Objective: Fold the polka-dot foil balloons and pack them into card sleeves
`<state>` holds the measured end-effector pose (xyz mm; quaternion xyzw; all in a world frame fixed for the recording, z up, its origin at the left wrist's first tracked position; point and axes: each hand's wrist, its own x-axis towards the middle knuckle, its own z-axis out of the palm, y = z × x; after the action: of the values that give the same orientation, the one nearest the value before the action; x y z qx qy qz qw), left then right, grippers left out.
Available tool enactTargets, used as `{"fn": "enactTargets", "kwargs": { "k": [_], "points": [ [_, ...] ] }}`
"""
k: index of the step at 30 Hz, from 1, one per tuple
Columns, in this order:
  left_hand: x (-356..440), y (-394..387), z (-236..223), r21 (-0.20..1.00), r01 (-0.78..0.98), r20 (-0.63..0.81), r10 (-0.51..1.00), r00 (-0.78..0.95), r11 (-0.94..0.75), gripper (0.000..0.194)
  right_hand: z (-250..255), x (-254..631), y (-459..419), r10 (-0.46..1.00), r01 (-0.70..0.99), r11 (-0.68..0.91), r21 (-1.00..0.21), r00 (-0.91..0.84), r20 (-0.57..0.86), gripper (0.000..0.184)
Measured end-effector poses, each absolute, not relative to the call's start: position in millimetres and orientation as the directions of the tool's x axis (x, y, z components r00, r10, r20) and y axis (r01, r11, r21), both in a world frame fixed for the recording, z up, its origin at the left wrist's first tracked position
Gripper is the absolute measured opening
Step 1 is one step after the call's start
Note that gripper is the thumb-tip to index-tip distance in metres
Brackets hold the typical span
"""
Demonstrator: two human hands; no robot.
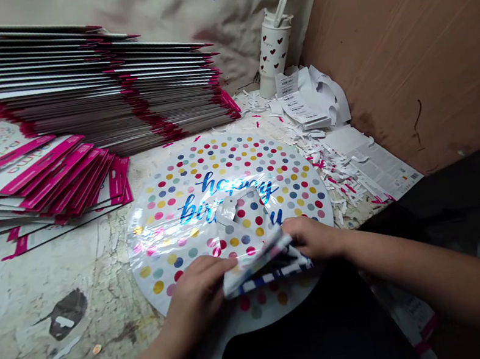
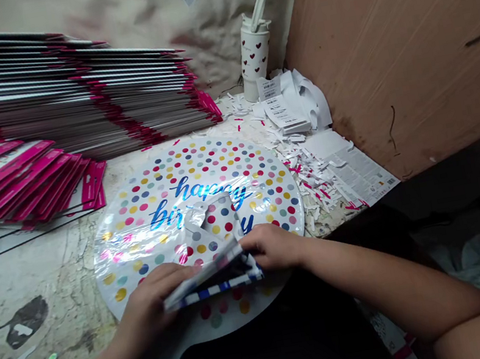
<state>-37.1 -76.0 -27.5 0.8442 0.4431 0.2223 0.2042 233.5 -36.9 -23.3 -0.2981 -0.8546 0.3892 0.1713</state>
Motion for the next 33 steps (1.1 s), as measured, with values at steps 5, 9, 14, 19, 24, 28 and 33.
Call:
{"fn": "enactTargets", "kwargs": {
  "k": [5, 9, 14, 19, 24, 28, 33],
  "points": [
    [-19.1, -49.3, 0.2, 0.658, 0.753, -0.325, 0.915, 0.240, 0.036, 0.036, -14.4, 214.9, -21.8, 0.850, 0.565, -0.096, -0.819, -0.382, -0.363, 0.030],
    [-8.0, -29.1, 6.1, 0.634, 0.693, -0.582, 0.802, 0.135, 0.343, 0.040, -10.9, 209.1, -10.1, 0.841, 0.692, -0.278, -0.666, -0.159, -0.516, 0.030],
    [1.2, -12.9, 7.2, 0.593, 0.672, -0.678, 0.725, 0.121, 0.443, 0.038, -10.6, 194.2, -20.7, 0.963, 0.836, 0.270, -0.477, -0.241, 0.121, 0.039],
    [-14.2, -16.4, 18.1, 0.667, 0.522, -0.670, 0.735, 0.106, 0.533, 0.034, -30.1, 175.8, -28.2, 0.844, 0.793, 0.510, -0.333, -0.536, 0.014, 0.066],
    [-26.6, -25.9, 27.7, 0.563, 0.204, -0.825, 0.559, 0.081, 0.801, 0.041, -33.3, 175.4, -26.2, 0.846, 0.793, 0.474, -0.382, -0.531, -0.052, 0.071],
    [-5.7, -18.8, 22.0, 0.534, 0.390, -0.833, 0.544, 0.095, 0.750, 0.031, -24.0, 176.1, -22.6, 0.828, 0.759, 0.493, -0.426, -0.560, -0.039, 0.070],
    [2.6, -10.7, 21.6, 0.669, 0.463, -0.697, 0.707, 0.118, 0.582, 0.021, -1.7, 269.3, -18.2, 0.957, 0.854, 0.278, -0.440, -0.283, 0.055, 0.085]
  ]
}}
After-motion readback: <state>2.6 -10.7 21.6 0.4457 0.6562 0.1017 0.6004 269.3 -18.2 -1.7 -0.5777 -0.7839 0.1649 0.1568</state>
